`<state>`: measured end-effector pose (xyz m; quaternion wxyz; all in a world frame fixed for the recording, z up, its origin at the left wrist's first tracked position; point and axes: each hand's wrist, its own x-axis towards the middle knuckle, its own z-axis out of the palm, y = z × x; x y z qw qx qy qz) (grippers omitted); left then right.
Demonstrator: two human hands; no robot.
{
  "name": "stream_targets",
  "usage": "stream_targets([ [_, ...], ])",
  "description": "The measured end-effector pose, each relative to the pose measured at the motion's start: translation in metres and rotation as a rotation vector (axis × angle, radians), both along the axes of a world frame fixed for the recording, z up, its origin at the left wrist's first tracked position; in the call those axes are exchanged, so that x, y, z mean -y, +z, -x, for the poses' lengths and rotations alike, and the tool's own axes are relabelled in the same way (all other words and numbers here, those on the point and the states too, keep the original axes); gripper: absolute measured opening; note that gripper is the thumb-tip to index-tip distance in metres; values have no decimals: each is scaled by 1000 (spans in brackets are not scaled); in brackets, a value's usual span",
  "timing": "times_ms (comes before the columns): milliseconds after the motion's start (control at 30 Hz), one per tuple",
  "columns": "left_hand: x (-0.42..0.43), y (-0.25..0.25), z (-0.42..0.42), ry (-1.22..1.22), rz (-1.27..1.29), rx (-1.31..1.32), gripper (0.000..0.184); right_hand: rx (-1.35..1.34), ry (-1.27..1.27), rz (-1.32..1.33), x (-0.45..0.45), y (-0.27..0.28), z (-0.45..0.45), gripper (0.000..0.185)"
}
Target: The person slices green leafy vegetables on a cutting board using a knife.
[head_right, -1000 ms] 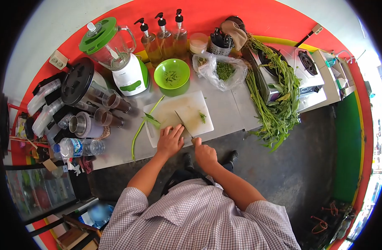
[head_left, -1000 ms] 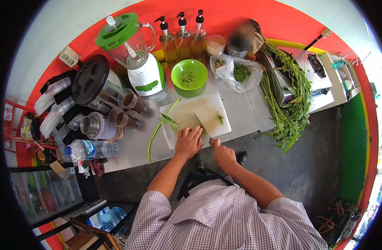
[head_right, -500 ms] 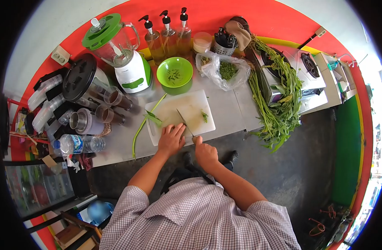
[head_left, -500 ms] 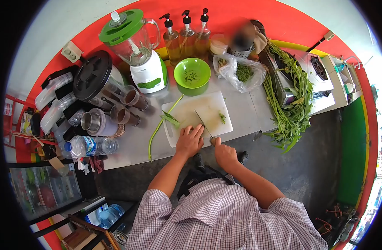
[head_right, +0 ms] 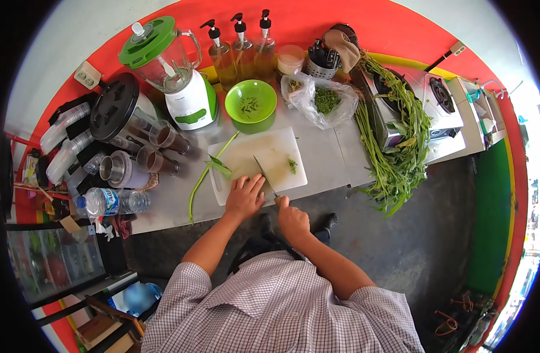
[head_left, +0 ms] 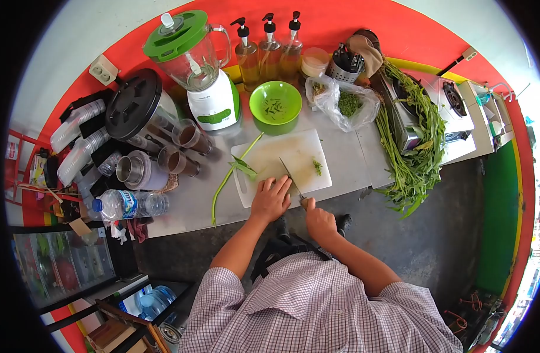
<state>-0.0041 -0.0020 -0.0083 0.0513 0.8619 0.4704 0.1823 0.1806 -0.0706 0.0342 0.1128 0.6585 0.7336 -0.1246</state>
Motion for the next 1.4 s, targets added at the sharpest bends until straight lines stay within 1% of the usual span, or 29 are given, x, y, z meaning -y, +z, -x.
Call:
stream_targets([
  [67,-1,-2,0,-1,5,5,46,63,18,-42,-1,-6,1,32],
  [167,-1,2,0,-6,9,5,45,9,40,-64,-9,-9,-2,32],
  [267,0,5,0,-6,10,19,44,-11,31,-26,-6,4,0,33],
  [367,-1,2,0,2,-4,24,44,33,-11,-5,1,-5,3,32],
  [467,-1,-1,0,4,0,38,44,23,3,-32,-5,-13,2,31],
  [600,-1,3,0,5,2,32,43,-8,22,-51,-6,-7,2,30],
  [667,-1,5,0,5,-1,33,43,1,-11,-20,-1,-3,5,29],
  [800,-1,6,-1,2,-4,35,42,39,-3,-26,-4,-10,4,28],
  [867,-1,6,0,2,5,37,42,29,25,-43,-11,-14,3,28],
  [1000,-1,4,0,0,15,39,43,24,26,-3,-7,-3,5,31],
  [1067,-1,1,0,3,11,40,43,41,-8,12,-1,-1,6,33],
  [1167,-1,5,0,-2,8,43,40,35,17,-34,-5,-15,4,34],
  [1267,-1,-2,1,-8,10,50,42,24,39,-39,-13,-4,3,34],
  [1400,0,2,1,-6,-6,63,42,14,41,-44,-2,7,4,33],
])
